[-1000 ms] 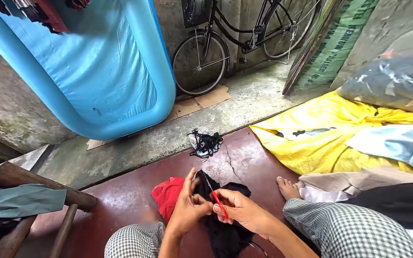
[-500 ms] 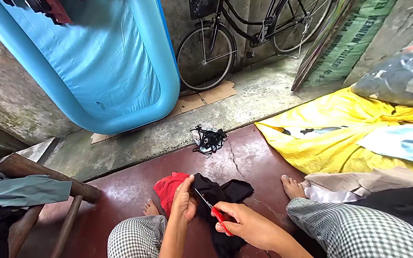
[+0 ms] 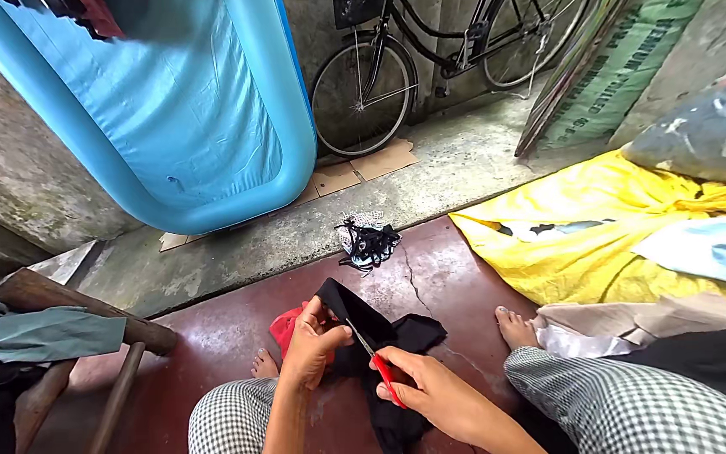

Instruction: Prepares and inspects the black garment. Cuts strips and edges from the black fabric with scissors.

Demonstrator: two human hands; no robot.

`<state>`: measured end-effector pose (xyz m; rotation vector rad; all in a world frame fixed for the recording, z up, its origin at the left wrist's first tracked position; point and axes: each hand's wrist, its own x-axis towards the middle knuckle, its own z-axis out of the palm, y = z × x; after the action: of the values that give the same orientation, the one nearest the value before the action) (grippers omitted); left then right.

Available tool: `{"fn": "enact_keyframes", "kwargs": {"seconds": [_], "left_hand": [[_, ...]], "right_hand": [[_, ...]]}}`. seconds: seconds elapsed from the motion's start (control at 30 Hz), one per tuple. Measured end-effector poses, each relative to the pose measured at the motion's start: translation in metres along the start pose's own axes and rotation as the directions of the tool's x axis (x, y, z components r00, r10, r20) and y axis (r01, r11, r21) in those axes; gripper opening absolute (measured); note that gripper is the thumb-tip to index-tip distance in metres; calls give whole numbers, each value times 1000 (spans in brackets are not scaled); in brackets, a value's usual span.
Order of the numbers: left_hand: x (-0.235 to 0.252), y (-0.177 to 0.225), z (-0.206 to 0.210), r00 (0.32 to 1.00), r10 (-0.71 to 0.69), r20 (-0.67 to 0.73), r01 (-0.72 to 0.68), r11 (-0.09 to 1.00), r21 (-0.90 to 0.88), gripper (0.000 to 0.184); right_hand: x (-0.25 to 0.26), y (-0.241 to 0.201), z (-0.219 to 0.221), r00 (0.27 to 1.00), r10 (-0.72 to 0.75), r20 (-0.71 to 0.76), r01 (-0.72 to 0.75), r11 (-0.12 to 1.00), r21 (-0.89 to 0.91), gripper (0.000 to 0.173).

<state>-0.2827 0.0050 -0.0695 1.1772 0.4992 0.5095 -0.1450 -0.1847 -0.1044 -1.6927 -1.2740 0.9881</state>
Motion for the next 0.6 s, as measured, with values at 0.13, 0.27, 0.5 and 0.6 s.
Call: {"fn": "enact_keyframes", "kwargs": {"seconds": [0.13,0.27,0.5,0.6], "left_hand": [[-1,3,-4,998,5,61,-8,999,33,67],[-5,9,-6,994,9,110,-21,994,105,64],[-6,12,-8,985,29,169,-54,988,145,67],[-6,12,-7,977,28,211,-60,987,148,66]], "right_hand": [[0,-1,0,999,-22,36,20,998,65,39],[0,-3,0,995,-21,96,12,995,95,51],[1,-3,2,991,-39,124,22,991,136,56],[4,-1,2,992,-47,113,29,988,154,55]]}}
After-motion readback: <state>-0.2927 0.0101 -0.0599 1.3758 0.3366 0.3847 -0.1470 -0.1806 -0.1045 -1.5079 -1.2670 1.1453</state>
